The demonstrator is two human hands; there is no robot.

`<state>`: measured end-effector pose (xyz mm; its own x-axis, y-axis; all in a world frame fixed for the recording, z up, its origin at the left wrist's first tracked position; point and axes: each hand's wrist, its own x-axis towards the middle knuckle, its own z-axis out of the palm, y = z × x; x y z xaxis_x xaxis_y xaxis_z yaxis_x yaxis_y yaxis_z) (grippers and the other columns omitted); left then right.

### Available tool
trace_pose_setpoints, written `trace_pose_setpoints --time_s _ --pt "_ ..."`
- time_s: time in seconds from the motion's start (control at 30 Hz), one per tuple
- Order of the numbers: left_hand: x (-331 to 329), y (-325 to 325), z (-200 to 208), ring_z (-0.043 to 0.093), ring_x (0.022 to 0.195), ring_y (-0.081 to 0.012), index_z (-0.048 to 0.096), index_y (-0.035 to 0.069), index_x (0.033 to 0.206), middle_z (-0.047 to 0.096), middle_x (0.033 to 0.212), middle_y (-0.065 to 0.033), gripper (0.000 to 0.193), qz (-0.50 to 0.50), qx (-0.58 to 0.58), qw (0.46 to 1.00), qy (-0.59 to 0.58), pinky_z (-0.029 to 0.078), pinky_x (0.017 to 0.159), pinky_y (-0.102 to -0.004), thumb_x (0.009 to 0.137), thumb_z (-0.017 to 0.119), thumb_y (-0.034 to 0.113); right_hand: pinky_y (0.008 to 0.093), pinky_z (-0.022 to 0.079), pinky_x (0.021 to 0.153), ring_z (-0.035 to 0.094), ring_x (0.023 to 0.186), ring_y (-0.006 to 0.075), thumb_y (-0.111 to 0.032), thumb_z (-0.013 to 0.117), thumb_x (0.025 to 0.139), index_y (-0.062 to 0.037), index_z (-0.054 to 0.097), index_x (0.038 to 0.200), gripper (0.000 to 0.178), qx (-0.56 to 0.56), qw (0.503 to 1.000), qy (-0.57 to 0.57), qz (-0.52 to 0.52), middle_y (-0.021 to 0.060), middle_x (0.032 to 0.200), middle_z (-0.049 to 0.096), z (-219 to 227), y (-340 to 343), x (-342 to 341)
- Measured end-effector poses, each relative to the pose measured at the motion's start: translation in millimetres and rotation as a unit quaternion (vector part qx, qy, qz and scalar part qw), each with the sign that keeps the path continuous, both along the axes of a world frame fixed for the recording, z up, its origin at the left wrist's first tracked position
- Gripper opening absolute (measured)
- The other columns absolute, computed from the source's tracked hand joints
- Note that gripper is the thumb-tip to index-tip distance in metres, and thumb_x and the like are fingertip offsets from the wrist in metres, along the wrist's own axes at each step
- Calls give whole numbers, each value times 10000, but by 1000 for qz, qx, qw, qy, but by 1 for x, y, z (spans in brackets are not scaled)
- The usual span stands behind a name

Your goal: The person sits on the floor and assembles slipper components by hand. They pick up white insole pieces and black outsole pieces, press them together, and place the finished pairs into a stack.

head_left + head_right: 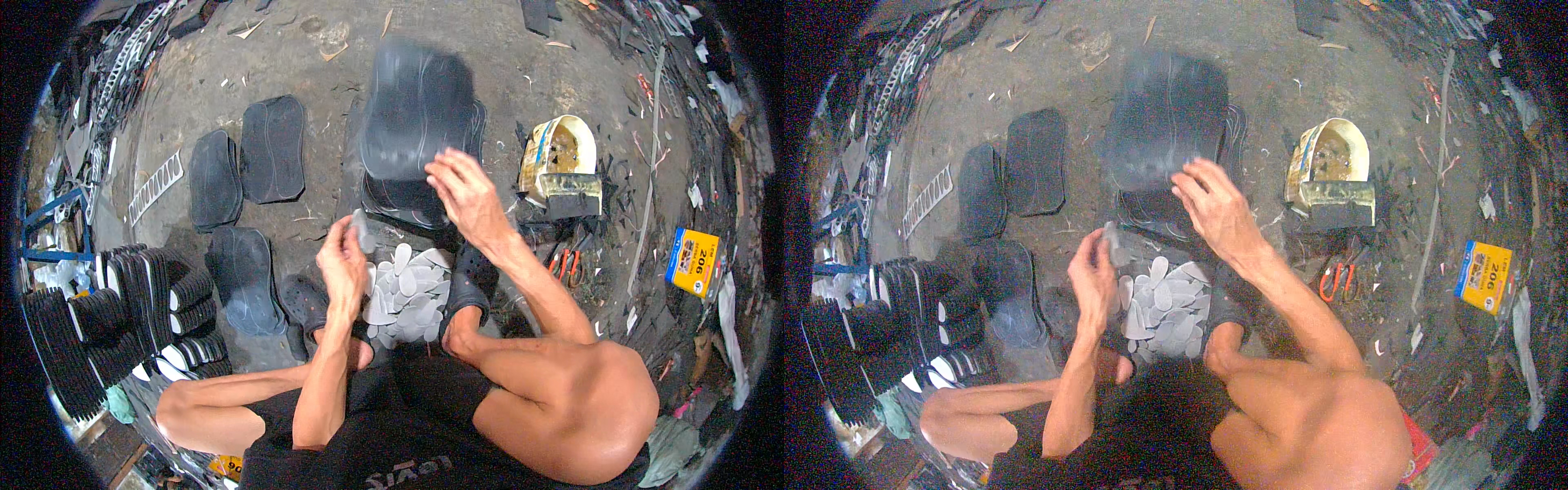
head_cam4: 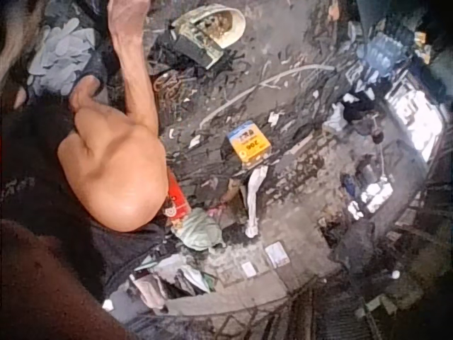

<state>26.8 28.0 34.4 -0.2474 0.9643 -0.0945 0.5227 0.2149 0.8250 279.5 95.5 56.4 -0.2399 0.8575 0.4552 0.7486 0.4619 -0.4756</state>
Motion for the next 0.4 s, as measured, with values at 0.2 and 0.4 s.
trace_pose_setpoints --time_s 0.2,0.4 --pt "83 38 -2 687 821 -206 734 26 1152 661 1071 -113 167 -121 12 988 -96 586 719 -337 991 735 71 442 581 711 784 841 345 -233 680 1067 3 749 1110 249 -210 956 165 -124 243 953 756 20 21 12" --pt "103 56 -44 741 990 -347 745 13 1111 688 1118 -193 144 -205 112 972 37 596 835 -472 996 722 97 446 649 853 796 879 370 -284 736 1040 -26 777 1100 268 -199 954 213 -71 217 913 782 -12 14 19"
